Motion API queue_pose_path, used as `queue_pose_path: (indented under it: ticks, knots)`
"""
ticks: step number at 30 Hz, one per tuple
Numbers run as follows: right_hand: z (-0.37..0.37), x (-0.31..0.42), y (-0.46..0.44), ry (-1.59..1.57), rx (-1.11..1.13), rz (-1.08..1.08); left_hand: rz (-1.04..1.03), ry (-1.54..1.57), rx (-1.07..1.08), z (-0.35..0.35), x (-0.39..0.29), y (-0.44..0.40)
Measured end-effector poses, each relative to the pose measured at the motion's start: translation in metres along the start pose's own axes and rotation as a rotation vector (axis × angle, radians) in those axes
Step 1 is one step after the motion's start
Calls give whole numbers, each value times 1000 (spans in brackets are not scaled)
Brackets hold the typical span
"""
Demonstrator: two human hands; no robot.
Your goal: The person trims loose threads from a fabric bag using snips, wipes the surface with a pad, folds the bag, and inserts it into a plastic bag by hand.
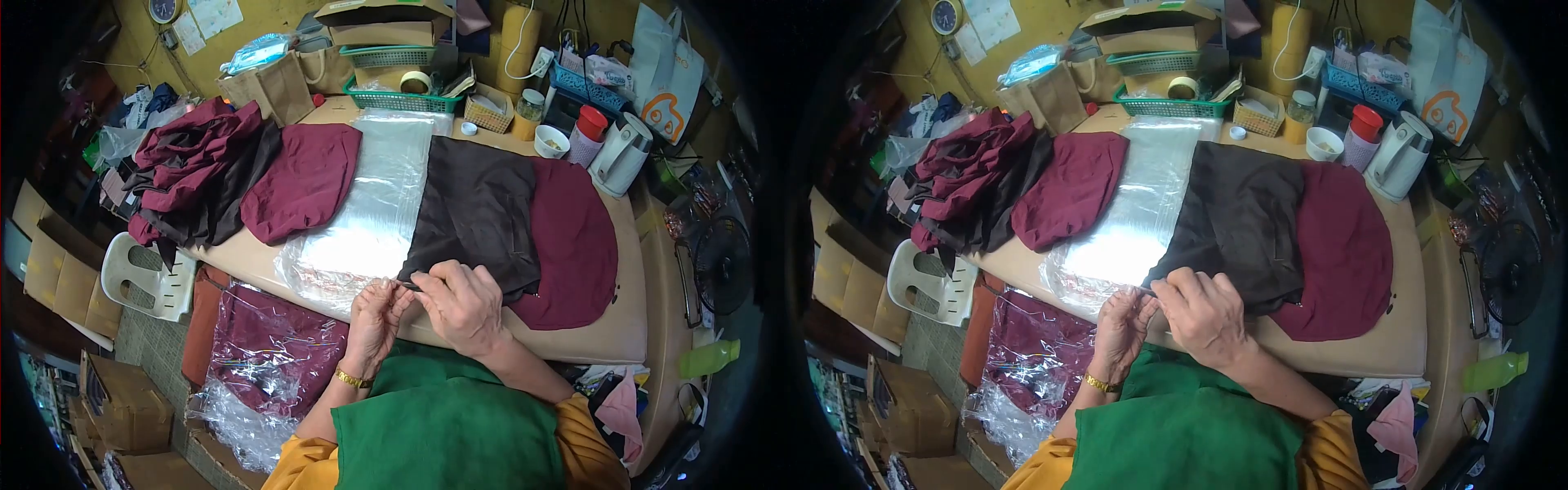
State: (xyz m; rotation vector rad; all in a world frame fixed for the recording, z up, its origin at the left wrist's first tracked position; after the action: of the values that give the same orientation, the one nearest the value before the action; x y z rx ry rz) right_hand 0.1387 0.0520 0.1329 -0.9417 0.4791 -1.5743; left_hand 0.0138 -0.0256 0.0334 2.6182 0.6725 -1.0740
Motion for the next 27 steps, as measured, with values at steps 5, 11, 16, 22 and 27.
queue_pose_path:
  ticks: [5,11,16,22,27]
  knots:
    - [-4,7,-1,66,-27,54,-53,-166,-33,-12,-8,5]
    - [-6,9,0,19,9,27,-49,-249,2,-20,-12,13]
    - [13,-9,5,-215,22,-222,-141,-349,-220,10,-38,25]
    - [50,-87,67,-48,67,-706,-225,-601,-678,147,-81,24]
    - [32,-105,113,-52,140,-727,-185,-887,-575,126,-91,35]
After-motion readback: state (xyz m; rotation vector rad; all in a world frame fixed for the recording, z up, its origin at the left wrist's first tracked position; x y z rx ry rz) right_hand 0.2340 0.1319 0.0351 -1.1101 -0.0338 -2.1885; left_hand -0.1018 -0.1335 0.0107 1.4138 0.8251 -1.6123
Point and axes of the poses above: each hand's wrist, its own y-axis away from the middle knuckle, its own z-axis out of the back of the hand, x = y × z, the point moved 4 cm from there along -y, towards the middle knuckle, and after that the axes turned 12 degrees about -y, right-handed, at the moved point
